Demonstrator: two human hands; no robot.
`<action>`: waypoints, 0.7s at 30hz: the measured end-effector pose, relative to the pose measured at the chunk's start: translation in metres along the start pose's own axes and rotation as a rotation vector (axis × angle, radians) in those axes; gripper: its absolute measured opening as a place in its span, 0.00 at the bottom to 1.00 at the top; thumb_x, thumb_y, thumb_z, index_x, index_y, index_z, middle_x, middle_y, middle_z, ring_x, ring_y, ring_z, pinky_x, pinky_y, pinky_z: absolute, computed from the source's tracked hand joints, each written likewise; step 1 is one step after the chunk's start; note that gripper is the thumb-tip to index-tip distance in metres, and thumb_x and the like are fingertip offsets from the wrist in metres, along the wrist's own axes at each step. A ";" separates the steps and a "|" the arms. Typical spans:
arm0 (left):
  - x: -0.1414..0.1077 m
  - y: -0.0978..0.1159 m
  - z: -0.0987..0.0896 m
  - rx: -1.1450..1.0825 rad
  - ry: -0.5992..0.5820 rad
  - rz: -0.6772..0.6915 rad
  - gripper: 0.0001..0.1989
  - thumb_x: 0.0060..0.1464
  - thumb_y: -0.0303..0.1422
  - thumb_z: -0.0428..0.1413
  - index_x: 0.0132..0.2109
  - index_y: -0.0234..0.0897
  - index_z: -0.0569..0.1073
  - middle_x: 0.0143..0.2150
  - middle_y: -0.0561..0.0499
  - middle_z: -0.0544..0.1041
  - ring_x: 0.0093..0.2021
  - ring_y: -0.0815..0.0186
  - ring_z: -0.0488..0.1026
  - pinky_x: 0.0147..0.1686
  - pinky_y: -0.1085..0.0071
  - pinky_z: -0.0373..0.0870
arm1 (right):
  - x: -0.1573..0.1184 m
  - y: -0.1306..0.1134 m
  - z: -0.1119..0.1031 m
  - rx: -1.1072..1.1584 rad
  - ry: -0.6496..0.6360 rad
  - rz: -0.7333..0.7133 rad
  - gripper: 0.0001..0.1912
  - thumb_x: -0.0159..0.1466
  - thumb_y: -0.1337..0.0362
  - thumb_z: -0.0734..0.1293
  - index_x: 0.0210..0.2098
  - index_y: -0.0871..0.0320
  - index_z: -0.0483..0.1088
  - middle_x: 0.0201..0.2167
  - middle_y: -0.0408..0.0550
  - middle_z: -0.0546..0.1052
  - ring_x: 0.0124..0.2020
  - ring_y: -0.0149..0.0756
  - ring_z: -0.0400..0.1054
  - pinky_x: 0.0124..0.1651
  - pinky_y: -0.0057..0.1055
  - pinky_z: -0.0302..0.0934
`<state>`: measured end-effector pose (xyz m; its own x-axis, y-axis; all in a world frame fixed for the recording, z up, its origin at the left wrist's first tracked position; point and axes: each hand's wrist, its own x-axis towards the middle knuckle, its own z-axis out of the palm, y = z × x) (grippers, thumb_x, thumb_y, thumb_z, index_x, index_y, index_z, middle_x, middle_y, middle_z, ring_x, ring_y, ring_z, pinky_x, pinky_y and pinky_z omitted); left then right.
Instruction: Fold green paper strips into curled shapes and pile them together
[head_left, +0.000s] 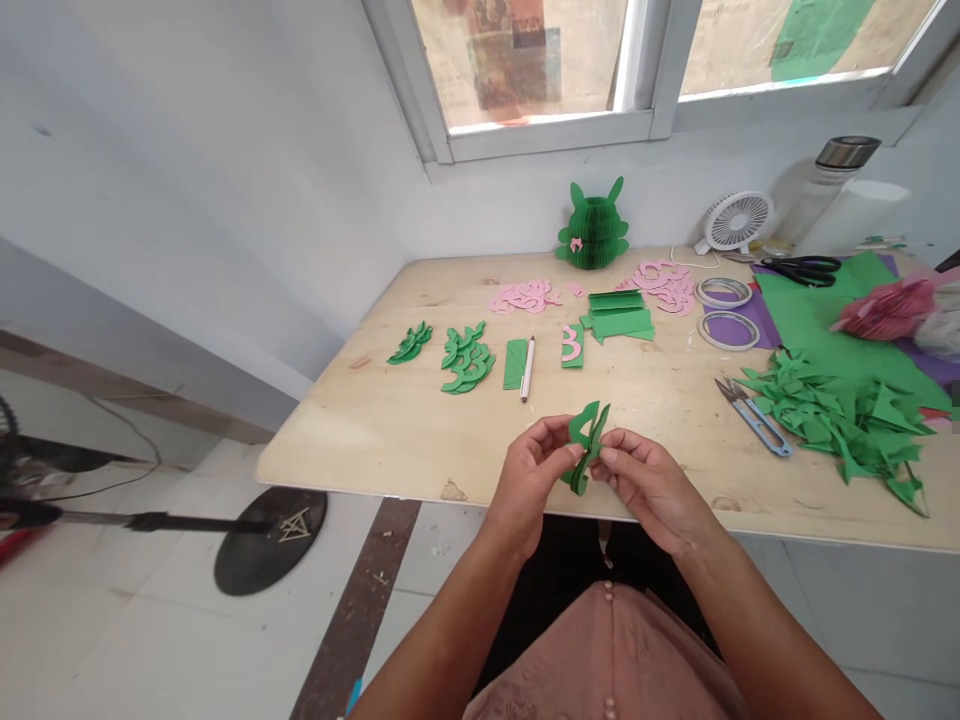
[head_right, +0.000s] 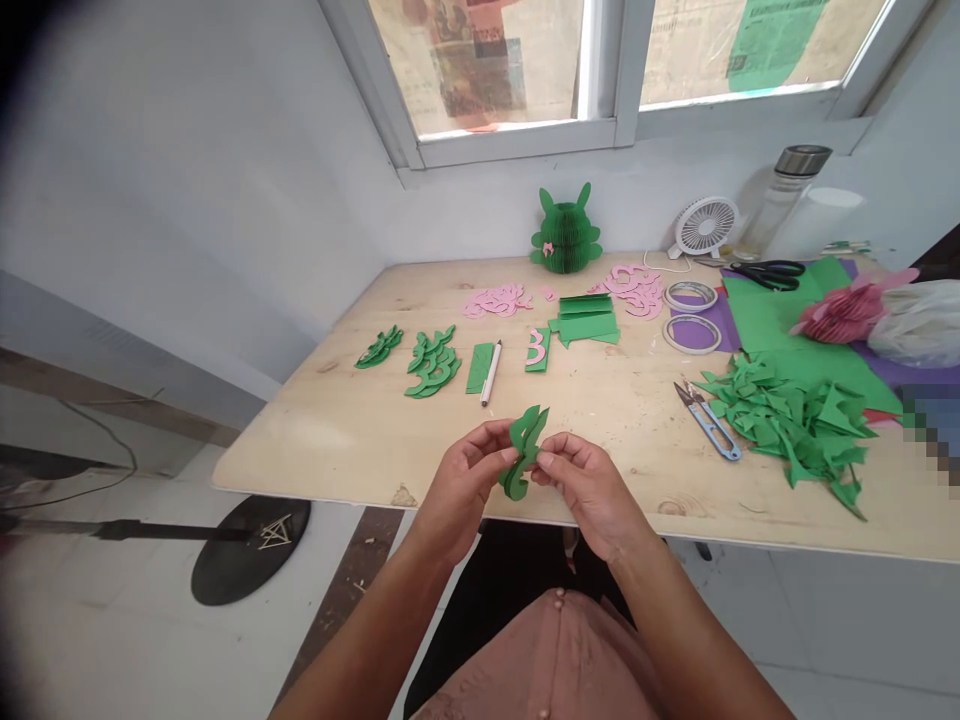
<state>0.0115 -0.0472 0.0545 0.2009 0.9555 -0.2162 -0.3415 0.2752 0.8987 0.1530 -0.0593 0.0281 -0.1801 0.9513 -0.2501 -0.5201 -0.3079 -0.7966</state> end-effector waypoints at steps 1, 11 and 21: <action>0.000 -0.001 0.001 -0.006 -0.003 -0.009 0.13 0.44 0.30 0.60 0.40 0.35 0.75 0.37 0.48 0.76 0.41 0.64 0.70 0.41 0.70 0.63 | 0.000 0.000 0.000 0.003 -0.009 -0.003 0.08 0.51 0.63 0.73 0.28 0.57 0.72 0.26 0.41 0.74 0.29 0.28 0.65 0.38 0.27 0.58; -0.003 -0.006 0.008 0.048 0.070 0.015 0.08 0.42 0.32 0.62 0.33 0.34 0.77 0.29 0.52 0.75 0.29 0.70 0.67 0.31 0.74 0.62 | 0.003 0.008 0.004 -0.124 0.050 -0.061 0.11 0.51 0.58 0.73 0.31 0.57 0.72 0.28 0.43 0.73 0.30 0.30 0.63 0.37 0.28 0.58; 0.001 -0.007 0.011 0.105 0.159 0.066 0.04 0.42 0.31 0.61 0.28 0.34 0.75 0.27 0.51 0.75 0.28 0.71 0.67 0.27 0.76 0.61 | 0.003 0.010 0.004 -0.237 0.064 -0.111 0.13 0.52 0.57 0.72 0.33 0.57 0.73 0.29 0.43 0.75 0.33 0.32 0.66 0.40 0.30 0.59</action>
<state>0.0242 -0.0496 0.0521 0.0305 0.9781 -0.2059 -0.2496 0.2069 0.9460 0.1436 -0.0596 0.0213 -0.0755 0.9803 -0.1826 -0.3227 -0.1973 -0.9257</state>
